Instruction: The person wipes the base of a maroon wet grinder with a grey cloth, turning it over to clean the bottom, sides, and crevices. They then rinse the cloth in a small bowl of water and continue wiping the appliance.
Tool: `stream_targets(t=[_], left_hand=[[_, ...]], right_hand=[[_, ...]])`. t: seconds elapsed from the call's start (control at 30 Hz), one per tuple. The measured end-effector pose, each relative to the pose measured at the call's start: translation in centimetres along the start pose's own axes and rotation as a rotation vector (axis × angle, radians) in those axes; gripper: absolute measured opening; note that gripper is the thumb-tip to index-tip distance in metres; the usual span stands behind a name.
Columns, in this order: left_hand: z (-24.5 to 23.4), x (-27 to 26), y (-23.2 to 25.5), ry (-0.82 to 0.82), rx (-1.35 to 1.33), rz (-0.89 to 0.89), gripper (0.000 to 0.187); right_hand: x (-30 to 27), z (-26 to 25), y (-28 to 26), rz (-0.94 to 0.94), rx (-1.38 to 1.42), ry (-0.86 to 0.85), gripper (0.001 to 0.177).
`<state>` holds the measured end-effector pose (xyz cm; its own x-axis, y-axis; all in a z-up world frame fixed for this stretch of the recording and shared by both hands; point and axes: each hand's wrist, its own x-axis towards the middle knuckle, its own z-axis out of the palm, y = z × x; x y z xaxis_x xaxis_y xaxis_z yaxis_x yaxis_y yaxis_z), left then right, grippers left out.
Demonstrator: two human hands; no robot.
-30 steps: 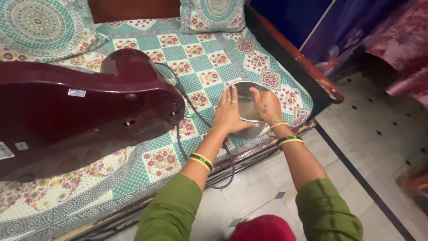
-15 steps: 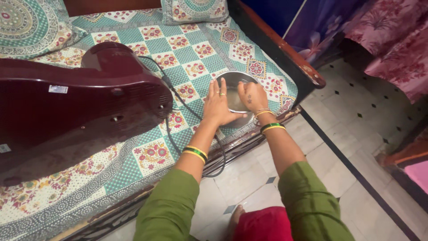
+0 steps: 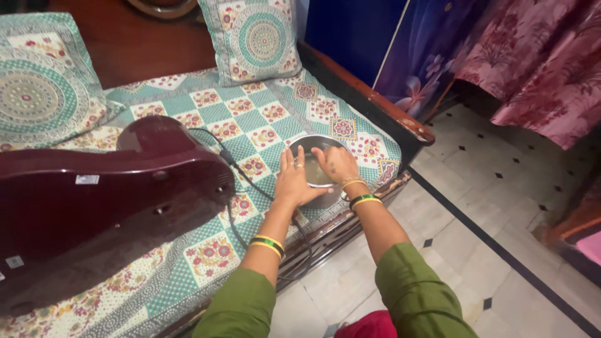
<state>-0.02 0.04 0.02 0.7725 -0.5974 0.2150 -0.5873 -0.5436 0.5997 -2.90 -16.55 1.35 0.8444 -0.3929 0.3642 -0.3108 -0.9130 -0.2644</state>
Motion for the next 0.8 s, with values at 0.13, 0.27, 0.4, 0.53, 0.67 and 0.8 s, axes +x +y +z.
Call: stream_targets(t=[0.13,0.27,0.4,0.53,0.67,0.8], left_hand=[[0.0,-0.2,-0.1,0.002,-0.01,0.006,0.149],[0.1,-0.1,-0.3,0.005,-0.003,0.016,0.147],[0.4,-0.2,-0.4,-0.002,0.02,0.016,0.146],[0.3,-0.2,-0.3,-0.029,0.049,-0.007,0.147],[0.1,-0.3,-0.4,-0.022,0.037,0.004,0.146],[0.0,-0.4,-0.3,-0.018,0.026,0.011,0.145]], right_hand=[[0.0,0.7,0.4,-0.023,0.039,0.058,0.058],[0.5,1.6,1.0,-0.068,0.031,0.115,0.053],[0.1,1.8,1.1,-0.093,0.064,0.138,0.045],[0.1,1.4,0.7,-0.053,0.026,0.09,0.045],[0.0,1.2,0.3,-0.022,0.0,0.041,0.045],[-0.2,0.8,-0.1,0.004,-0.013,0.007,0.043]])
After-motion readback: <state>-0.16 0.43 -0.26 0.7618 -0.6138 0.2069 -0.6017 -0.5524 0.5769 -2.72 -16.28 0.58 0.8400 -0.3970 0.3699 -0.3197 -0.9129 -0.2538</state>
